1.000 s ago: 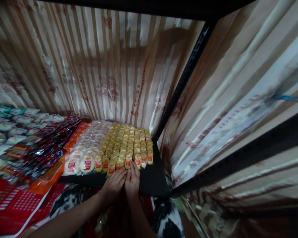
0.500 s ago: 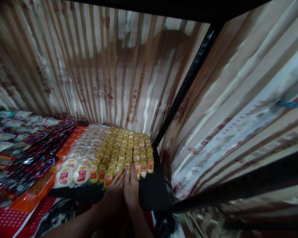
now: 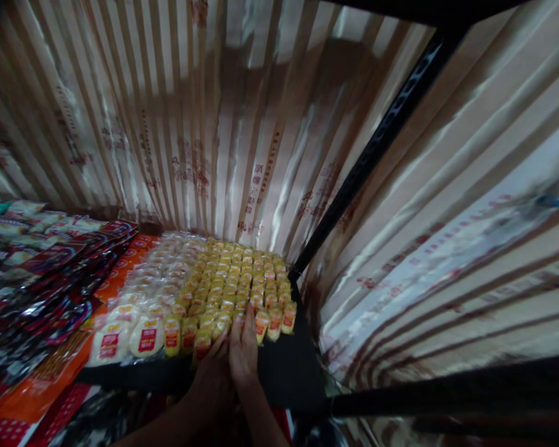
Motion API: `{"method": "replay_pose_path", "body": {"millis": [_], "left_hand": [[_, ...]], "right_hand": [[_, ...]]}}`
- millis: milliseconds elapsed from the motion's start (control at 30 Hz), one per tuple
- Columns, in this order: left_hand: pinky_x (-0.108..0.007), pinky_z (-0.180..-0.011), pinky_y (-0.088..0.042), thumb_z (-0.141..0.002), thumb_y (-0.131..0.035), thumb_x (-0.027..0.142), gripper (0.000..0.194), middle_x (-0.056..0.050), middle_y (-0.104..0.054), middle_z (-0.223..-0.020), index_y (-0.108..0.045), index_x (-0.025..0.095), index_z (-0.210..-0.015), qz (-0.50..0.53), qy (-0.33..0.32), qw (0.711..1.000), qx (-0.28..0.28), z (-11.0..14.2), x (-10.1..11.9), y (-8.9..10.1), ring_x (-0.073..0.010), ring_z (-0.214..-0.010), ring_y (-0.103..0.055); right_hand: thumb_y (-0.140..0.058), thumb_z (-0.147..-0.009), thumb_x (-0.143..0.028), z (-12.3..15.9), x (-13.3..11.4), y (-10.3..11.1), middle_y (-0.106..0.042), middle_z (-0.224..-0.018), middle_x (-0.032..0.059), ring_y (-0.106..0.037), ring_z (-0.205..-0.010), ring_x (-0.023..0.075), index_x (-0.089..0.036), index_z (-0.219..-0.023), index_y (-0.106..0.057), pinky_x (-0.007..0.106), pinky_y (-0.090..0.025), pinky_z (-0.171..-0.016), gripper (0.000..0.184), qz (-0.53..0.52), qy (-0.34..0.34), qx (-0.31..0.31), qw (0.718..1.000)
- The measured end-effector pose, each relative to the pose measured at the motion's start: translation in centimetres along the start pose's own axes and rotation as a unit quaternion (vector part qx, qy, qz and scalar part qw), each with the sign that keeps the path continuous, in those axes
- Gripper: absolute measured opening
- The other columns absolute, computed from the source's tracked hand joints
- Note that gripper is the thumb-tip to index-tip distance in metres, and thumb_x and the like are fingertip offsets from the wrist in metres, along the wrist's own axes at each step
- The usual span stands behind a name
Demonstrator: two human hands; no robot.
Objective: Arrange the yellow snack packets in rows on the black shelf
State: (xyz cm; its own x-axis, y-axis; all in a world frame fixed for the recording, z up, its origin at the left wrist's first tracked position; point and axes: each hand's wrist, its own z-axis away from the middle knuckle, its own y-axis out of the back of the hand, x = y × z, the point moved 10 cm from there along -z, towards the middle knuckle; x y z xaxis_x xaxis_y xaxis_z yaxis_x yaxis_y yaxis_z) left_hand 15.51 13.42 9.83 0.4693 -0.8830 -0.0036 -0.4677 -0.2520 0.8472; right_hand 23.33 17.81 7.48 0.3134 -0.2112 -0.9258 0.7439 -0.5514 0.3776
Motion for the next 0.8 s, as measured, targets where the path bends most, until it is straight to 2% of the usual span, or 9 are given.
{"method": "replay_pose_path", "body": {"millis": [100,167,267,367,433,500,567,700,800], "left_hand": [[-0.036,-0.111,-0.012,-0.088,-0.038,0.032,0.055,-0.010,-0.040,-0.140,-0.029,0.014,-0.139,-0.011,0.007,1.000,0.025,0.0,-0.1,0.3,-0.0225,-0.130,-0.032],[-0.037,-0.111,-0.013,-0.087,-0.039,0.031,0.057,-0.011,-0.037,-0.141,-0.028,0.013,-0.139,-0.013,0.003,1.000,0.025,0.2,-0.1,0.0,-0.0227,-0.131,-0.031],[-0.039,-0.111,-0.014,-0.087,-0.038,0.031,0.056,-0.012,-0.035,-0.142,-0.029,0.012,-0.139,-0.018,-0.003,1.000,0.016,0.6,0.0,-0.7,-0.0239,-0.131,-0.031],[-0.038,-0.111,-0.012,-0.089,-0.035,0.034,0.051,-0.011,-0.038,-0.140,-0.039,0.010,-0.134,-0.018,0.009,1.000,0.016,0.8,-0.2,-0.9,-0.0236,-0.132,-0.029],[-0.037,-0.111,-0.012,-0.090,-0.034,0.034,0.048,-0.011,-0.041,-0.138,-0.043,0.009,-0.130,-0.013,0.010,1.000,0.016,0.9,-0.3,-0.9,-0.0232,-0.132,-0.028],[-0.036,-0.111,-0.011,-0.089,-0.035,0.033,0.047,-0.010,-0.043,-0.137,-0.045,0.009,-0.129,-0.012,0.005,1.000,0.019,0.9,-0.2,-0.8,-0.0230,-0.133,-0.027],[-0.036,-0.111,-0.011,-0.089,-0.036,0.030,0.046,-0.010,-0.044,-0.137,-0.045,0.009,-0.129,-0.014,0.002,1.000,0.020,0.9,-0.2,-0.8,-0.0226,-0.133,-0.027],[-0.036,-0.111,-0.012,-0.089,-0.035,0.030,0.045,-0.011,-0.043,-0.137,-0.047,0.008,-0.127,-0.013,0.010,1.000,0.010,1.1,-0.3,-1.3,-0.0227,-0.132,-0.028],[-0.036,-0.111,-0.014,-0.089,-0.035,0.029,0.047,-0.011,-0.039,-0.140,-0.042,0.009,-0.132,-0.004,0.011,1.000,-0.008,1.2,-0.3,-1.7,-0.0220,-0.132,-0.029]], "right_hand": [[-0.029,-0.087,-0.049,0.4,-0.5,-0.1,-0.026,-0.146,0.0100,-0.020,-0.136,0.0198,-0.011,-0.139,-0.028,0.042,-0.017,-0.113,0.065,0.022,0.029,-0.003,0.999],[-0.029,-0.089,-0.045,1.0,-1.7,0.5,-0.029,-0.145,0.0110,-0.022,-0.135,0.0193,-0.011,-0.138,-0.030,0.042,-0.020,-0.112,0.060,0.050,0.095,0.009,0.994],[-0.030,-0.090,-0.039,2.3,-2.8,3.2,-0.036,-0.141,0.0145,-0.028,-0.133,0.0206,-0.009,-0.133,-0.037,0.045,-0.024,-0.109,0.053,0.097,0.196,0.092,0.971],[-0.032,-0.089,-0.040,2.9,-0.9,6.3,-0.047,-0.128,0.0191,-0.039,-0.124,0.0244,-0.007,-0.125,-0.045,0.047,-0.031,-0.103,0.050,0.121,0.180,0.187,0.958],[-0.035,-0.087,-0.043,2.4,1.2,7.0,-0.053,-0.119,0.0186,-0.049,-0.112,0.0249,-0.009,-0.123,-0.047,0.044,-0.040,-0.096,0.051,0.120,0.140,0.187,0.965],[-0.038,-0.086,-0.045,1.6,2.5,6.8,-0.056,-0.114,0.0170,-0.056,-0.102,0.0241,-0.012,-0.123,-0.048,0.042,-0.045,-0.088,0.050,0.123,0.114,0.164,0.972],[-0.039,-0.085,-0.044,0.8,2.7,6.2,-0.057,-0.114,0.0164,-0.057,-0.099,0.0241,-0.013,-0.122,-0.048,0.042,-0.047,-0.086,0.050,0.137,0.117,0.151,0.972],[-0.035,-0.086,-0.040,-0.1,1.7,4.8,-0.055,-0.120,0.0173,-0.051,-0.112,0.0260,-0.010,-0.122,-0.050,0.045,-0.041,-0.095,0.048,0.181,0.161,0.142,0.960],[-0.035,-0.086,-0.040,-0.2,1.6,4.1,-0.052,-0.126,0.0175,-0.046,-0.119,0.0260,-0.009,-0.126,-0.047,0.046,-0.038,-0.099,0.051,0.203,0.179,0.147,0.951]]}}
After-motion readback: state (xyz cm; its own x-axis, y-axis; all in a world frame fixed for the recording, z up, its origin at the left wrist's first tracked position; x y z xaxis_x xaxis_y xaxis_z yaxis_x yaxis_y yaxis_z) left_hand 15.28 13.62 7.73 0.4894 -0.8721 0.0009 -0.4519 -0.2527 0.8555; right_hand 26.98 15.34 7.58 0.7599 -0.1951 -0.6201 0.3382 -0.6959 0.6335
